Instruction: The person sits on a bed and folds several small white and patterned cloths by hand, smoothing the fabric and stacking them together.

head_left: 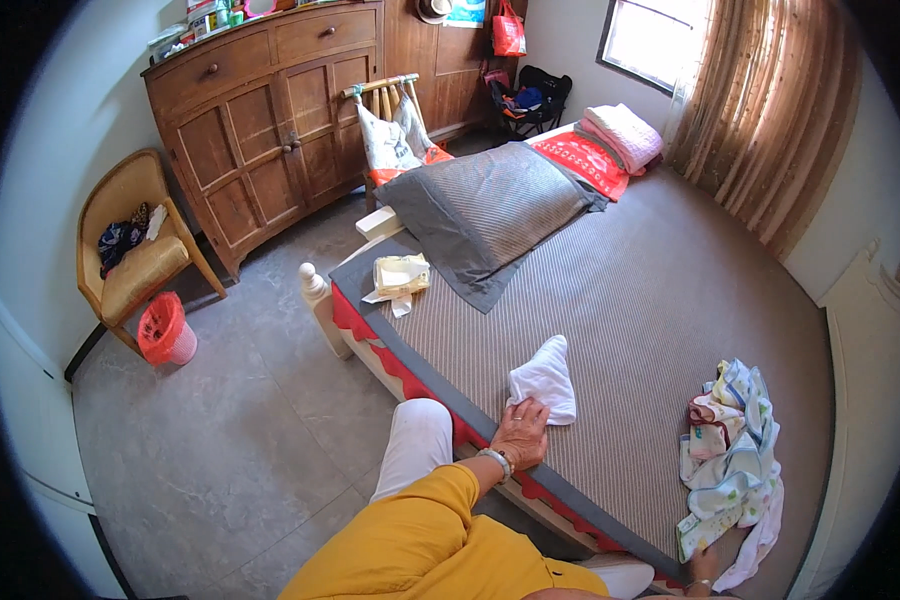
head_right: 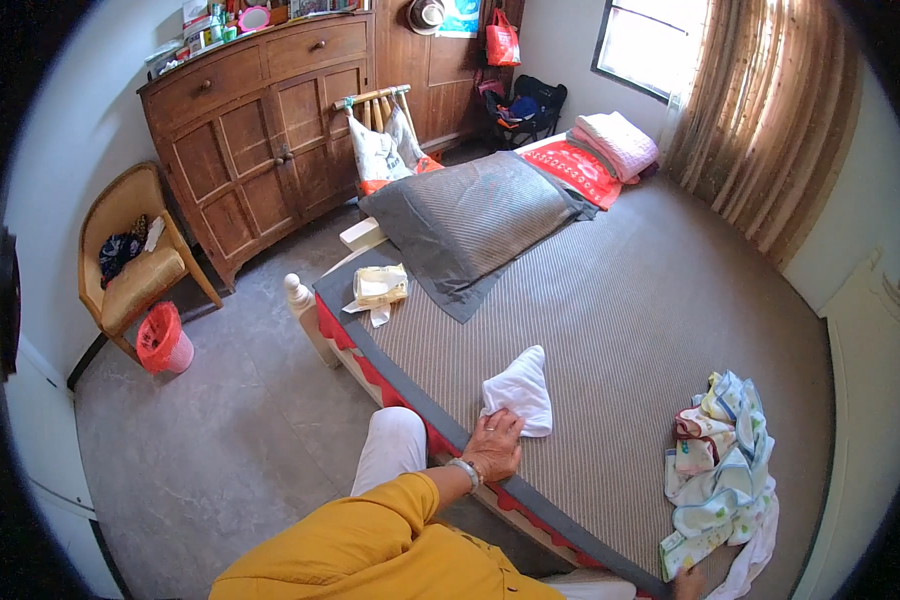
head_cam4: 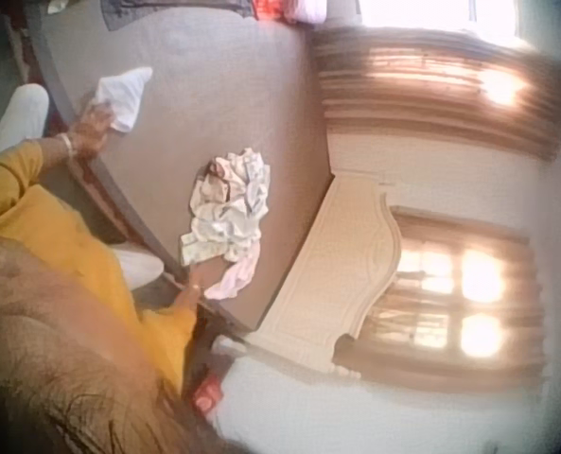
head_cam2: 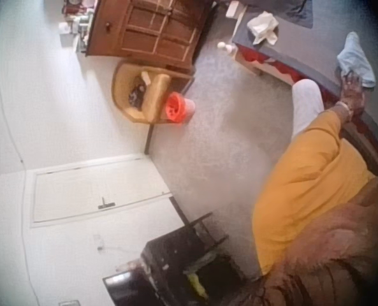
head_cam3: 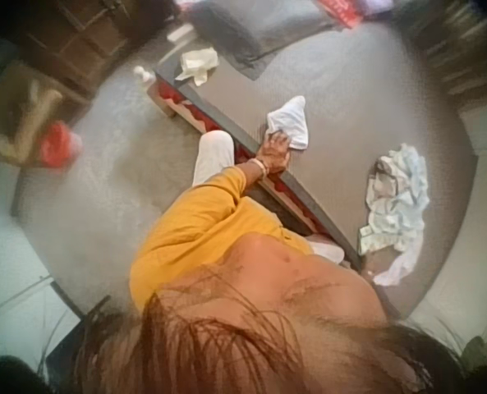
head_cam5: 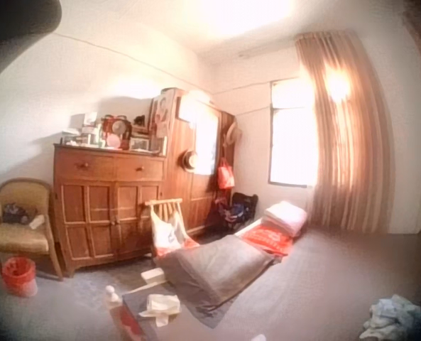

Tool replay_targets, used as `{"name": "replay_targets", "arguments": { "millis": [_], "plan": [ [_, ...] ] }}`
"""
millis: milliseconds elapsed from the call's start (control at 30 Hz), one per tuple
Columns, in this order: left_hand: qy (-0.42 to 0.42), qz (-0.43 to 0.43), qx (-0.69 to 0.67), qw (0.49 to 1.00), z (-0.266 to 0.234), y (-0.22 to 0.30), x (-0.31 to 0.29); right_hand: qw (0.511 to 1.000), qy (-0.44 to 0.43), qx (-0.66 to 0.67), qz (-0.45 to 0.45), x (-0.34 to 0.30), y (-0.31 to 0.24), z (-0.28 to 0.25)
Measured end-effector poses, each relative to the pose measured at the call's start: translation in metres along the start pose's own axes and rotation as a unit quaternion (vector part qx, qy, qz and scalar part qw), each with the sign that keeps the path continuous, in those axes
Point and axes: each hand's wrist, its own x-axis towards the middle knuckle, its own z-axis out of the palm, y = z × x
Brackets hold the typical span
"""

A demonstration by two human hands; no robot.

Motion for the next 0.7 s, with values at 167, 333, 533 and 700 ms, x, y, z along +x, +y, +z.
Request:
{"name": "replay_targets", "arguments": {
  "millis": [167, 333, 533, 700],
  "plan": [
    [-0.011, -0.006, -0.006, 1.000, 0.001, 0.001, 0.001, 0.990, 0.016, 0.028, 0.136, -0.055, -0.048, -0.009],
    [-0.006, 0.020, -0.029, 0.999, 0.006, 0.014, 0.011, 0.984, 0.155, 0.001, 0.083, -0.075, -0.067, -0.022],
    [-0.016, 0.005, -0.030, 0.999, 0.001, 0.008, 0.007, 0.977, 0.176, 0.012, -0.117, -0.060, -0.084, -0.010],
    [-0.016, 0.009, -0.032, 0.999, 0.003, 0.010, 0.008, 0.989, 0.132, 0.029, -0.055, -0.037, -0.065, -0.006]
  ]
}}
